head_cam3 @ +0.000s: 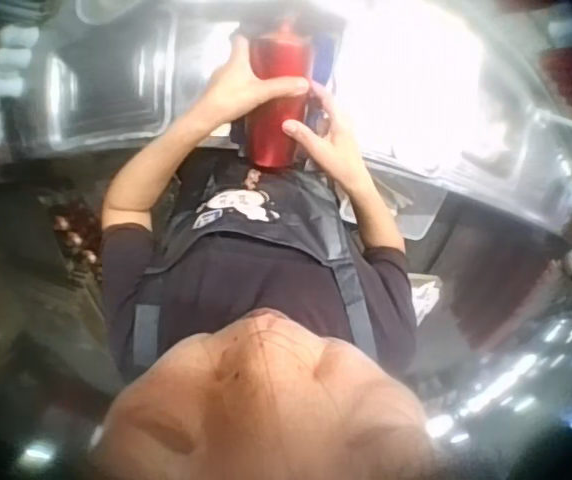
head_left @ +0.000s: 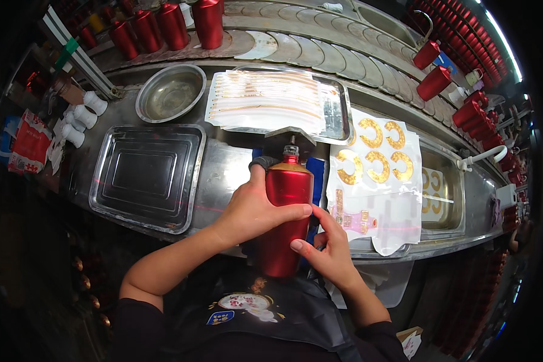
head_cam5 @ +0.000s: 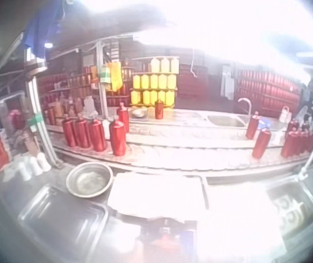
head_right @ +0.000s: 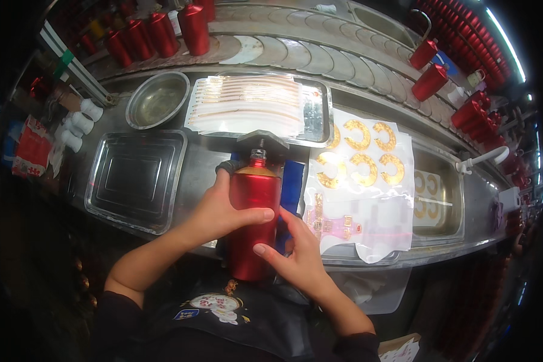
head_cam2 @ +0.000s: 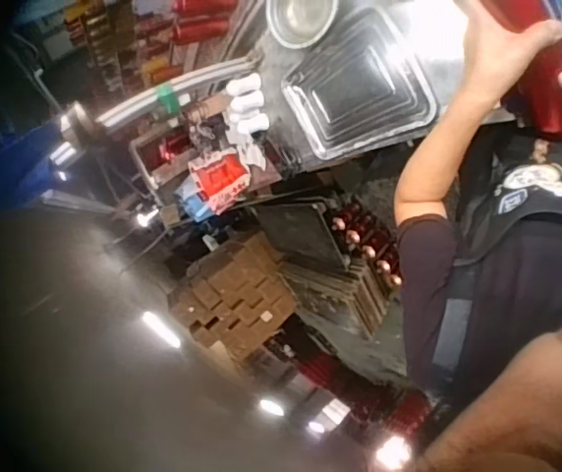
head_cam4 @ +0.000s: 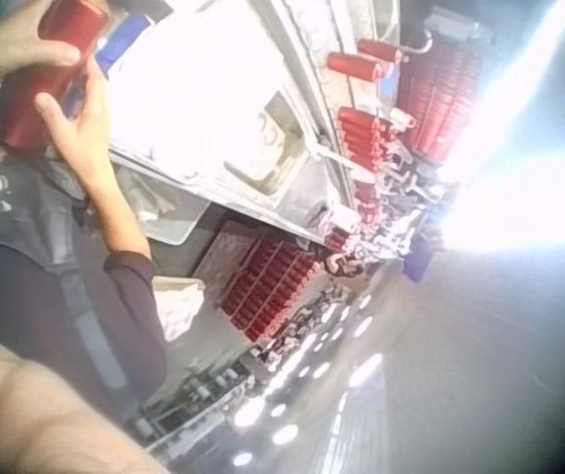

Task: The person applies gold circular stickers to red cylindrical bottles at a workstation. They peel each sticker from a sheet, place it on the bottle, and smooth it down. The person also wipes the bottle neck area with a cloth and handles multiple bottles in sequence.

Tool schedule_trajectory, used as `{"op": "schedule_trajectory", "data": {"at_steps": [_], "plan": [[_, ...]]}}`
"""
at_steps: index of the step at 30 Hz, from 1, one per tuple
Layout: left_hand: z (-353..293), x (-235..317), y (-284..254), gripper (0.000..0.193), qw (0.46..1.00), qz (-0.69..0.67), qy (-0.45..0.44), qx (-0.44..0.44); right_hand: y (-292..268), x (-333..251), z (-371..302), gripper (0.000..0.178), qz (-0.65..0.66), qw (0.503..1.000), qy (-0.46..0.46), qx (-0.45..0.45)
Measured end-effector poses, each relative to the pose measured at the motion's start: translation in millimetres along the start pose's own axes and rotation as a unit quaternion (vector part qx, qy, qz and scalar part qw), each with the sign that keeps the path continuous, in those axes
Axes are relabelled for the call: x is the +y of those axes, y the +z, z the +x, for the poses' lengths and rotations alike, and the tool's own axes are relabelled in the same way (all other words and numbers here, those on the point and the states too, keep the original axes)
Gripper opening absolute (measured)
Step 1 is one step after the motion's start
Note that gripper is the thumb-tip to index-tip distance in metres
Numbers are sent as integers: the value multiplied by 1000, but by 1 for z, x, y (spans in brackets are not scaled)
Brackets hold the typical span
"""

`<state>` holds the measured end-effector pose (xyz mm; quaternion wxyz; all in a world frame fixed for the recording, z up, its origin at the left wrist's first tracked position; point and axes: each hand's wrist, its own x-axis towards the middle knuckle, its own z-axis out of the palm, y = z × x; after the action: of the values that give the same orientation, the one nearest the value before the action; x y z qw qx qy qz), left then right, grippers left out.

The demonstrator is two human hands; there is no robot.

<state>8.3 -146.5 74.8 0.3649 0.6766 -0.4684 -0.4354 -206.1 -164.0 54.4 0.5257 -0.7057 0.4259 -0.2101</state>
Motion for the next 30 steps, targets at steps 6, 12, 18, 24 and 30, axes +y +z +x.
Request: {"op": "schedule_trajectory", "data": {"at_steps": [6,12,18,24,30], "plan": [[13,16,-3,95,997,54,-60,-3,-7,4,18,80,-29,999,8,-25],[7,11,3,97,988,149,-47,21,-11,8,24,78,29,998,34,-49],[43,-25,-61,45,962,71,63,256,-30,4,29,66,96,992,78,-2],[157,-41,-133,47,904,236,63,350,-42,-7,41,53,96,991,54,82],[209,-48,-145,60,913,292,-48,281,-44,-11,48,50,113,989,68,74]]}}
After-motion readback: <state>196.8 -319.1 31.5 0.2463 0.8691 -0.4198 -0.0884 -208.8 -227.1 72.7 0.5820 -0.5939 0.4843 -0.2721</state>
